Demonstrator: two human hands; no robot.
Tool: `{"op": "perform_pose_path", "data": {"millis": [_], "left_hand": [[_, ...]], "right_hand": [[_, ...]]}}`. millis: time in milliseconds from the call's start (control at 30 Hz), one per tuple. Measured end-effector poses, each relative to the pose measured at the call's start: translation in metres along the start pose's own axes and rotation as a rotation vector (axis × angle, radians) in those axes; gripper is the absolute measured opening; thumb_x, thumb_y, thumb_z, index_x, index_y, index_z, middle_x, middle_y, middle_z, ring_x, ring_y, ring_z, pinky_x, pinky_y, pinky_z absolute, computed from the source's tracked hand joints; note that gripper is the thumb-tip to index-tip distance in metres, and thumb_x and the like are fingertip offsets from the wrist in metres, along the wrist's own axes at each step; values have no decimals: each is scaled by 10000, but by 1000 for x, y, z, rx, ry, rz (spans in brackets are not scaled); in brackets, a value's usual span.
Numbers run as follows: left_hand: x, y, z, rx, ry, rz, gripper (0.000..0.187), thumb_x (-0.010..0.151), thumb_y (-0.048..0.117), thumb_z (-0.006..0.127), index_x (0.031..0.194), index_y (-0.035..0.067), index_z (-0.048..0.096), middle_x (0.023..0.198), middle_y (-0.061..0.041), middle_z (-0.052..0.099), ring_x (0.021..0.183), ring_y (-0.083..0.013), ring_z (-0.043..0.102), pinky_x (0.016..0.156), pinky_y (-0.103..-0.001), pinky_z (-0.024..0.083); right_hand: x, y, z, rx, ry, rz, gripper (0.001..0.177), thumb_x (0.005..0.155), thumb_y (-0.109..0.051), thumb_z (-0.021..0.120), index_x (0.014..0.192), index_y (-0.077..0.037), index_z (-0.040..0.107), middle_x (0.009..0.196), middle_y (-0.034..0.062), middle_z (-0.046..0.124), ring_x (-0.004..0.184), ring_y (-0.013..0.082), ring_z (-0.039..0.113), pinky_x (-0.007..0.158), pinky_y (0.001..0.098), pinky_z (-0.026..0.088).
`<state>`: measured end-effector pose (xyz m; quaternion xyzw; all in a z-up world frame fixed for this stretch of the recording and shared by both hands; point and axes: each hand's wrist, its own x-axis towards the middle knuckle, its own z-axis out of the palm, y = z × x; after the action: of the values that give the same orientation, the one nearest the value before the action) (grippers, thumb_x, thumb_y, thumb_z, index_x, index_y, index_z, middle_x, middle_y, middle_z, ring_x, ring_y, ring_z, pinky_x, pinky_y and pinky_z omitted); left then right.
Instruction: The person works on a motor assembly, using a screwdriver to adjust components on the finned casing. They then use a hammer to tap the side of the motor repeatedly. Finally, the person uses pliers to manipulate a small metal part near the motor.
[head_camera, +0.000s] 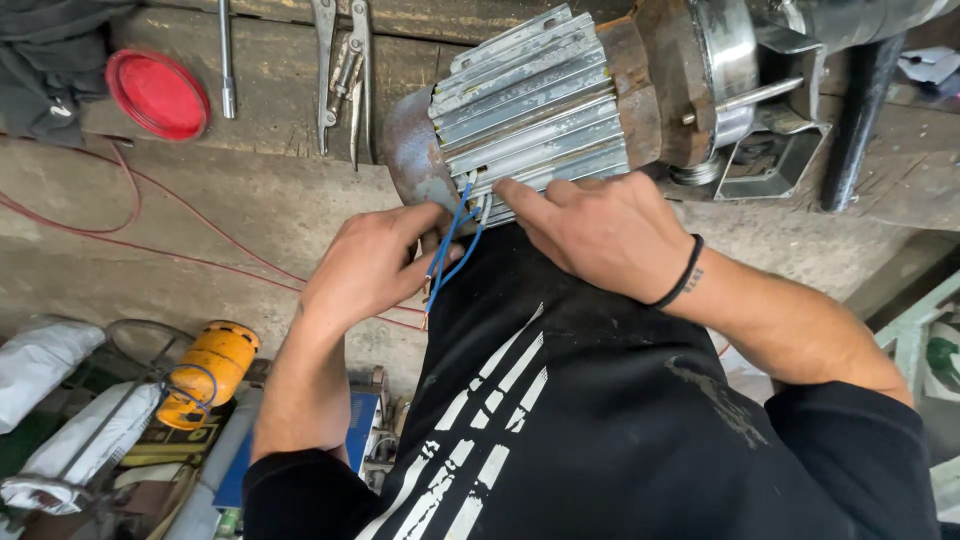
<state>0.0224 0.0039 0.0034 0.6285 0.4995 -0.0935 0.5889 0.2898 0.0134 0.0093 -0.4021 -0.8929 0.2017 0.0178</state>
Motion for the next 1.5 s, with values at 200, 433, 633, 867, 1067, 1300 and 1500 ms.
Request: {"op": "perform_pose_path", "data": {"millis": [200, 433, 633, 867, 1067, 1300, 1500], "left_hand": [[-4, -11, 8, 87, 29, 81, 218, 1010, 334, 598, 1013, 122, 545, 819, -63, 686, 737, -358, 648, 660, -475, 451], [-5, 3, 26, -182, -159, 164, 675, 965, 547, 493, 1560, 249, 381, 909, -15, 702, 812, -217, 720, 781, -410, 573], [0, 39, 39, -374, -100, 112, 937, 989, 334, 636, 1666, 184, 6, 831, 12, 520, 760, -127, 572, 790, -285, 487], [5, 98, 59, 11, 173, -228, 813, 976, 469, 581, 1613, 157, 183, 1321, -146, 545, 1194, -401, 563, 947, -509, 444], [15, 123, 89, -15, 321, -353, 704, 1011, 424, 606, 1565, 90, 330, 767, -64, 646, 611, -217, 648, 592, -388, 589], [28, 148, 105, -6, 421, -497, 732, 1033, 388, 616, 1651, 134, 317, 684, 14, 509, 609, -130, 525, 558, -298, 509], [46, 156, 118, -102, 564, -343, 653, 957, 265, 729, 1544, 143, 470, 816, 19, 666, 669, -132, 565, 661, -339, 453]], "right_hand": [[-33, 41, -15, -249, -107, 168, 291, 1202, -450, 598, 965, -281, 576, 718, -128, 587, 595, 57, 581, 444, 257, 432], [-65, 43, -22, -221, -85, 319, 282, 1114, -447, 688, 1335, -278, 735, 820, -92, 685, 756, 123, 716, 465, 326, 415], [-74, 51, -6, 16, 14, 352, 317, 1112, -388, 677, 1292, -137, 749, 1052, 32, 800, 892, 174, 759, 566, 321, 498], [-108, 95, -4, 54, 89, 187, 265, 1127, -376, 692, 1259, -162, 773, 855, 10, 669, 760, 197, 680, 574, 328, 449], [-143, 144, 7, 255, 155, -4, 227, 1116, -288, 707, 1213, -92, 766, 838, 63, 656, 721, 240, 650, 634, 359, 482], [-176, 191, 24, 479, 271, -66, 199, 1098, -198, 696, 1186, -30, 756, 916, 94, 718, 715, 253, 646, 652, 368, 494], [-196, 219, 27, 445, 265, -79, 204, 1111, -235, 681, 1171, -57, 761, 901, 61, 706, 717, 223, 644, 644, 346, 489]]}}
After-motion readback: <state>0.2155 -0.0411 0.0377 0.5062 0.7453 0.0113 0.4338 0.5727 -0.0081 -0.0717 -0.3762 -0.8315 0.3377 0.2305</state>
